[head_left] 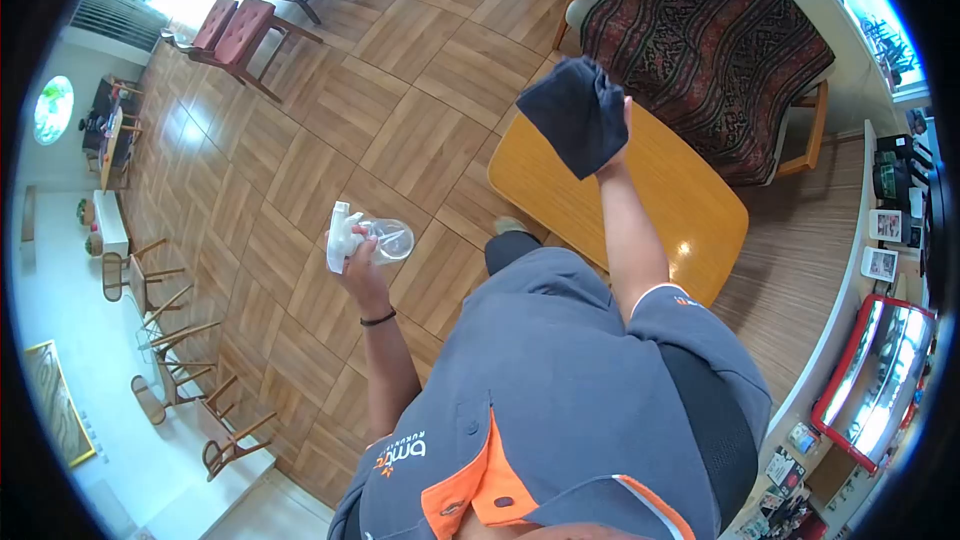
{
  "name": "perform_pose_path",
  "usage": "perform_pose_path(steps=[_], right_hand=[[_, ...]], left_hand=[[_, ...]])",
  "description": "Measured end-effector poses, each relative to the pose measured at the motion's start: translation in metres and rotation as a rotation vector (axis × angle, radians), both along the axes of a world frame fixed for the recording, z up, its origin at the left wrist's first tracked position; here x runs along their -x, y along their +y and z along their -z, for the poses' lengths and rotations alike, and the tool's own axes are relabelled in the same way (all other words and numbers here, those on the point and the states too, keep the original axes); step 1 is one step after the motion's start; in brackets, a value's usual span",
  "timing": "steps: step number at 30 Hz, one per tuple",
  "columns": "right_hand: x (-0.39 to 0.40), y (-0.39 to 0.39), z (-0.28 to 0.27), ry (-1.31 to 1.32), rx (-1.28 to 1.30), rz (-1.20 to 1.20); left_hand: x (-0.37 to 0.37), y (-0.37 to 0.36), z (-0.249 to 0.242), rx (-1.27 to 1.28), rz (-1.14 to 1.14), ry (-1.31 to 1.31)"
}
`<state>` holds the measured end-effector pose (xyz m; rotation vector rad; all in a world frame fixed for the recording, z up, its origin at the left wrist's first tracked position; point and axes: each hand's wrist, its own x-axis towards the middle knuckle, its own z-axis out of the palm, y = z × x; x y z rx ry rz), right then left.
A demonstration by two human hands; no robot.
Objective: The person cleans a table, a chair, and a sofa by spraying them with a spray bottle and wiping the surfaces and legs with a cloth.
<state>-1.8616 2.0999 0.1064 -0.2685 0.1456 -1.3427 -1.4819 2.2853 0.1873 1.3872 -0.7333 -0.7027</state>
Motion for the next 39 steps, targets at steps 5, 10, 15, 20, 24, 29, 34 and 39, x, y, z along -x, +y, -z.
perform_pose_path(steps=[5,10,15,20,24,29,34,39], right_hand=[[-0.060,-0.068,-0.039,0.000,0.071,-0.063],[-0.138,-0.163,0.005,0.767,0.587,0.338],[-0.219,-0.229,0.001,0.591,0.343,0.341],[-0.247,-0.274,-0.072,-0.297,0.374,-0.113],[-0.239,-0.300,-0.041,-0.035,0.078,0.218],[-0.217,-0.306,-0.032,0.063,-0.026,0.361],[-0.211,-0.291,-0.026,0.363,-0.060,0.724],[-0.237,-0.259,-0.035,0.175,-0.138,1.099]], left_hand=[[-0.041,-0.039,0.010,-0.026,0.013,0.084],[-0.123,-0.135,0.035,-0.013,0.089,0.038],[-0.191,-0.219,-0.009,-0.006,0.052,-0.042],[-0.266,-0.286,0.000,-0.055,0.043,-0.085],[-0.292,-0.345,0.046,-0.275,0.210,-0.125],[-0.247,-0.471,0.055,-0.250,0.641,-0.078],[-0.188,-0.618,0.045,-0.103,1.089,-0.412],[-0.079,-0.712,0.008,0.087,1.483,-0.508]])
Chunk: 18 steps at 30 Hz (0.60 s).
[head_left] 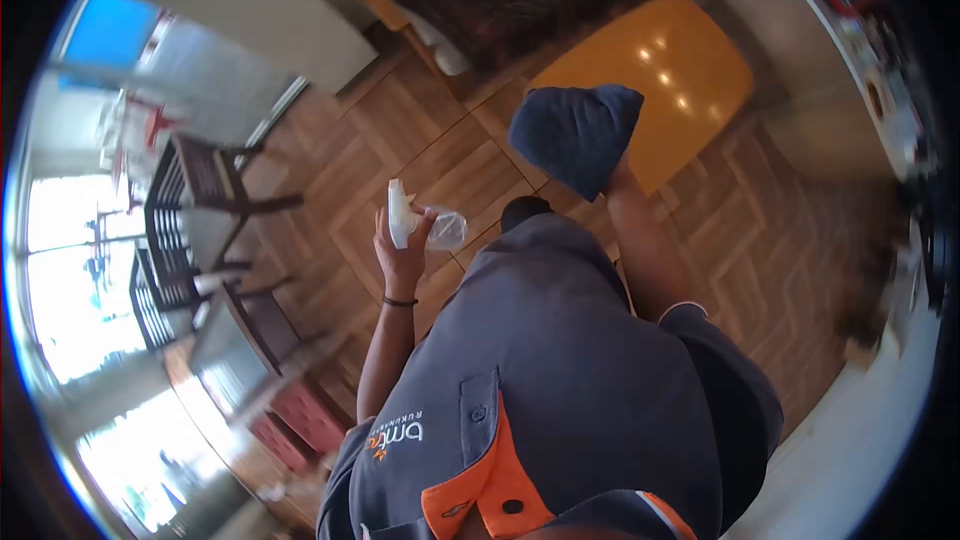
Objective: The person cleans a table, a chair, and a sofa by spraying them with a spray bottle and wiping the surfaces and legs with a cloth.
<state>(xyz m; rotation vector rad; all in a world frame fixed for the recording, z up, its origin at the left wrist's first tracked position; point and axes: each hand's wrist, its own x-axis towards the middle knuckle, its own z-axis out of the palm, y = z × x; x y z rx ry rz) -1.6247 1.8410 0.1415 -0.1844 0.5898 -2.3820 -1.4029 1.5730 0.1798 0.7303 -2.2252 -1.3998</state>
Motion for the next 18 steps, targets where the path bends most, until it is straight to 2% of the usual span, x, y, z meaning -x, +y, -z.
perform_pose_path(steps=[3,5,6,9,10,12,15,18], right_hand=[[-0.015,0.019,0.030,0.099,-0.176,0.321],[-0.018,0.022,0.013,-0.012,-0.029,0.391],[-0.022,0.025,0.007,-0.060,0.049,0.420],[-0.011,0.031,0.033,0.029,-0.179,0.696],[-0.023,0.034,0.045,0.071,-0.252,0.786],[0.009,0.037,0.074,0.129,-0.405,0.937],[0.067,0.038,0.109,0.127,-0.291,0.901],[0.134,0.035,0.110,0.014,0.024,0.814]], left_hand=[[0.066,-0.028,-0.013,0.161,0.295,0.075],[0.122,-0.037,-0.014,0.199,0.449,0.183],[0.144,-0.035,-0.017,0.144,0.490,0.167],[0.221,-0.029,-0.015,-0.015,0.608,0.141],[0.227,-0.029,-0.017,-0.056,0.680,0.159],[0.278,-0.029,-0.024,-0.139,0.798,0.169],[0.346,-0.031,-0.039,-0.048,0.880,0.142],[0.404,-0.036,-0.048,0.104,0.950,0.160]])
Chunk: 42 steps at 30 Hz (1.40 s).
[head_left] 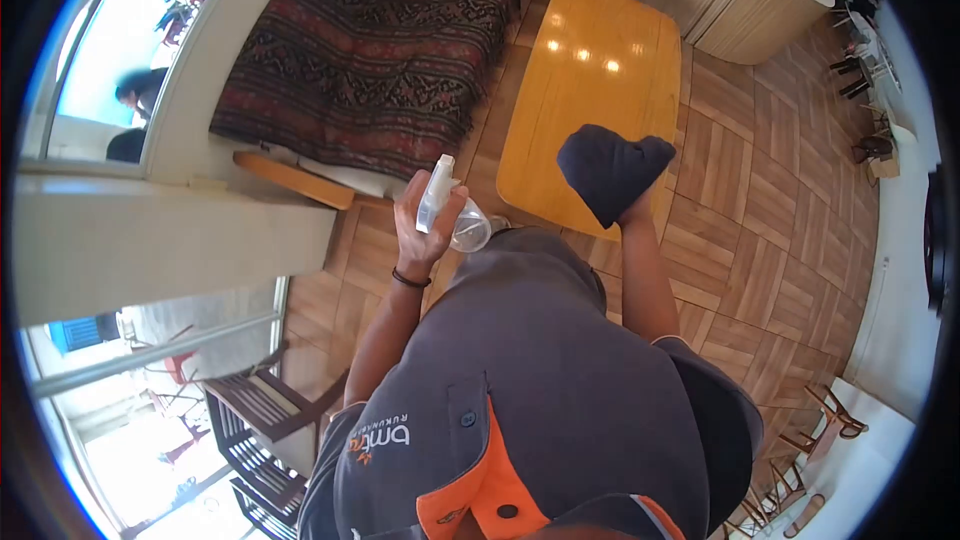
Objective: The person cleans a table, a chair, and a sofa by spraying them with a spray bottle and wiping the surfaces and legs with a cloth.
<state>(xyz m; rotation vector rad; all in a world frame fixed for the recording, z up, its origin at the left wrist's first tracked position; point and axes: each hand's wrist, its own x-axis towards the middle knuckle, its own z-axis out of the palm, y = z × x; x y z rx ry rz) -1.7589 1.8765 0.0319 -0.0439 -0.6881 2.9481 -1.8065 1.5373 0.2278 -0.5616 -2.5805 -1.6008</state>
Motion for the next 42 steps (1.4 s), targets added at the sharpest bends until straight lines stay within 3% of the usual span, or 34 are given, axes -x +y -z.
perform_pose_path(steps=[3,6,9,12,15,18,19,21,23,26,29,32,36,42], right_hand=[[0.068,-0.022,-0.051,0.005,0.164,-0.016],[0.109,-0.035,-0.090,-0.017,0.109,-0.015],[0.145,-0.042,-0.076,0.177,0.014,0.129],[0.153,-0.042,-0.077,0.101,-0.193,0.246],[0.154,-0.039,-0.067,-0.125,0.007,0.408],[0.155,-0.026,-0.038,-0.293,-0.235,0.691],[0.151,-0.022,-0.026,-0.502,-0.758,0.782],[0.158,-0.017,-0.018,-0.650,-0.742,0.968],[0.172,-0.012,-0.032,-0.321,0.292,1.122],[0.196,-0.013,-0.048,-0.299,0.176,1.328],[0.220,-0.015,-0.076,-0.549,-0.038,1.398],[0.224,-0.008,-0.074,-0.825,-0.562,1.325],[0.231,-0.023,-0.068,-0.699,-0.181,1.460],[0.209,-0.090,0.023,-0.232,0.387,1.453]], left_hand=[[0.070,0.003,-0.003,0.101,0.087,0.194],[0.115,0.015,-0.002,-0.094,0.096,0.004],[0.165,0.035,0.018,-0.201,0.128,-0.175],[0.229,0.064,0.064,-0.210,0.239,-0.128],[0.276,0.104,0.064,-0.107,0.397,-0.305],[0.338,0.145,0.105,-0.042,0.599,-0.403],[0.360,0.159,0.117,-0.013,0.690,-0.403],[0.409,0.196,0.125,0.057,0.875,-0.343],[0.455,0.231,0.134,0.039,0.986,-0.391],[0.510,0.265,0.140,0.085,1.072,-0.411],[0.546,0.298,0.150,0.115,1.087,-0.334],[0.559,0.323,0.158,0.129,1.083,-0.182],[0.551,0.324,0.171,0.134,1.066,-0.211],[0.542,0.310,0.173,0.207,1.137,-0.362]])
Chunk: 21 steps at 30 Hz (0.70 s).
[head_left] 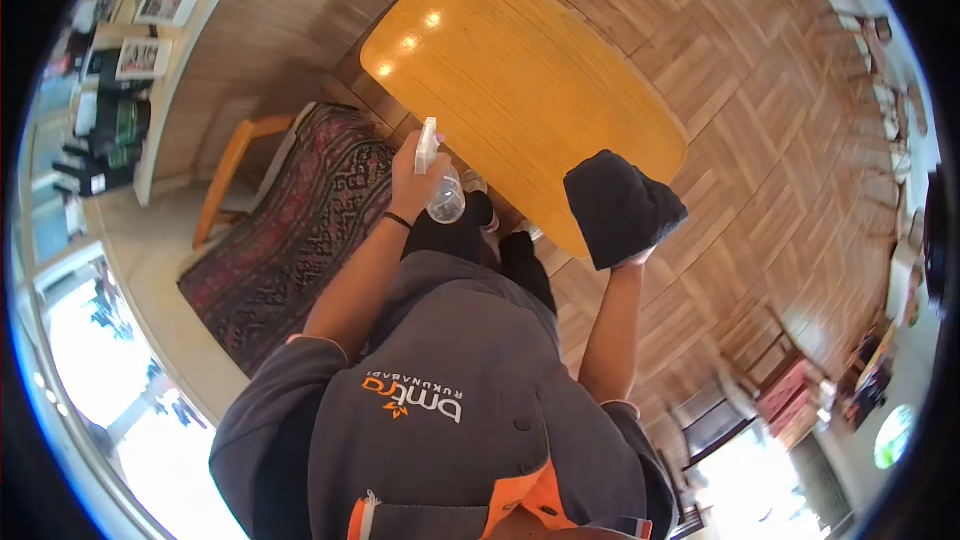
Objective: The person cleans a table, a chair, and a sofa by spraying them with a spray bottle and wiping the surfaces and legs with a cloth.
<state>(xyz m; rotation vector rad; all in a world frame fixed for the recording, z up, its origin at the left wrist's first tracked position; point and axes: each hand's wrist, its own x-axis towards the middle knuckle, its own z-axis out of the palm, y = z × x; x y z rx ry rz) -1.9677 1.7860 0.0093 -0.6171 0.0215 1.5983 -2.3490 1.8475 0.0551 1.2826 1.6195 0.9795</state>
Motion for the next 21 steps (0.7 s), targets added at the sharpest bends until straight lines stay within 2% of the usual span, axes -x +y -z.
perform_pose_path(steps=[2,6,8,9,12,13,14,17,21], right_hand=[[-0.003,-0.023,0.015,0.025,0.034,0.057],[-0.003,-0.049,0.022,-0.135,0.210,0.286],[-0.006,-0.057,0.045,-0.177,0.228,0.368],[-0.008,-0.060,0.060,-0.193,0.237,0.401],[-0.007,-0.063,0.112,-0.252,0.204,0.472],[-0.003,-0.065,0.130,-0.271,0.193,0.488],[0.001,-0.067,0.150,-0.284,0.176,0.503],[0.022,-0.076,0.208,-0.326,0.113,0.552],[0.065,-0.108,0.257,-0.415,0.043,0.607]], left_hand=[[-0.002,-0.005,0.005,0.045,0.028,0.005],[-0.008,0.007,0.033,0.028,0.123,0.054],[-0.013,0.018,0.078,-0.068,0.190,0.139],[-0.010,0.020,0.115,-0.068,0.278,0.048],[-0.021,0.032,0.179,0.104,0.464,0.173],[-0.028,0.031,0.199,-0.070,0.453,0.152],[-0.034,0.033,0.218,-0.008,0.478,0.126],[-0.054,0.025,0.255,0.143,0.531,0.052],[-0.054,0.000,0.304,-0.015,0.620,0.062]])
